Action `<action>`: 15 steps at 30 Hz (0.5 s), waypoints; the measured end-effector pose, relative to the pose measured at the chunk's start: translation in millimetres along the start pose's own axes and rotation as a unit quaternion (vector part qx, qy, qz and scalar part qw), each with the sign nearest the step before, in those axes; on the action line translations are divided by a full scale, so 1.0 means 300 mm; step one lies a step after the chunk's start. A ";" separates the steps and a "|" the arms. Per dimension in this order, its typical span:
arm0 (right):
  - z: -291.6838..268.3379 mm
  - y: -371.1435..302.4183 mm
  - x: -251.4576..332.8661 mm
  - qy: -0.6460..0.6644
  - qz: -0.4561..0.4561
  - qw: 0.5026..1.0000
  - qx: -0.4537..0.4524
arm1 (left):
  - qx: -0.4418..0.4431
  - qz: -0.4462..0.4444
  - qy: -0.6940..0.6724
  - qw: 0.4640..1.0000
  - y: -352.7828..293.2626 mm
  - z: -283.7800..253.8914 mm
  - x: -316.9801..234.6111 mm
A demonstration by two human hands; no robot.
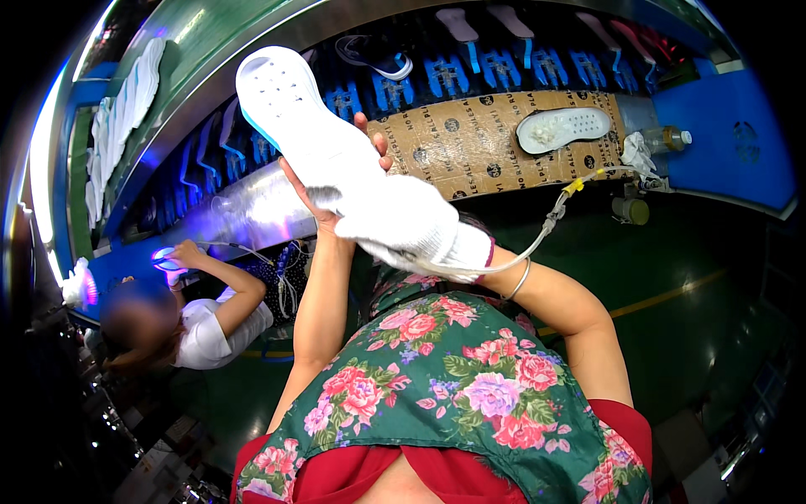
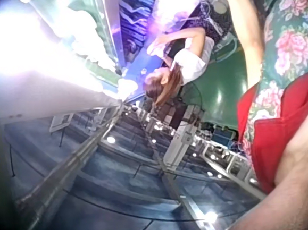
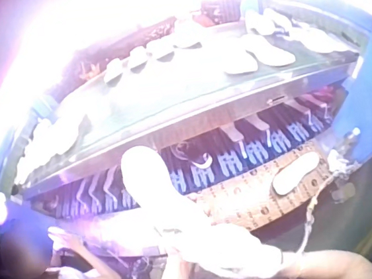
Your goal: The person picks up shoe soles one at a time and applies adhesive to the edges using a brush.
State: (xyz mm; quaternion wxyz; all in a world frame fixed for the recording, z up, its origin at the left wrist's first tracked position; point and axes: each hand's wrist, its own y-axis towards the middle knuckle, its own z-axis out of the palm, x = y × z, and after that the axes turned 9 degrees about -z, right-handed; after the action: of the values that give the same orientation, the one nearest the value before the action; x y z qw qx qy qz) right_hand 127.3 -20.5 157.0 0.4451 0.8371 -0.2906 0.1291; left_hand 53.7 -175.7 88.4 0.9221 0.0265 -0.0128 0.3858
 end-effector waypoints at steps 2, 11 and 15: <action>-0.020 0.019 0.011 0.126 0.053 0.991 -0.006 | -0.003 0.001 0.014 1.000 -0.024 0.000 -0.012; -0.017 0.039 0.060 0.183 0.056 0.981 -0.016 | 0.039 -0.044 0.083 0.995 -0.029 0.031 -0.058; 0.019 -0.019 0.034 0.217 0.267 0.936 -0.078 | 0.037 -0.085 0.176 0.980 -0.024 0.078 -0.082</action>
State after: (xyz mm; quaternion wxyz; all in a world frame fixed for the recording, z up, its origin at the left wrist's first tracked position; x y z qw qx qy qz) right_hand 138.6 -26.5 154.7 0.5106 0.6426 -0.4092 0.3987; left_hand 41.5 -199.6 110.4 0.9379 -0.0064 0.1661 0.3045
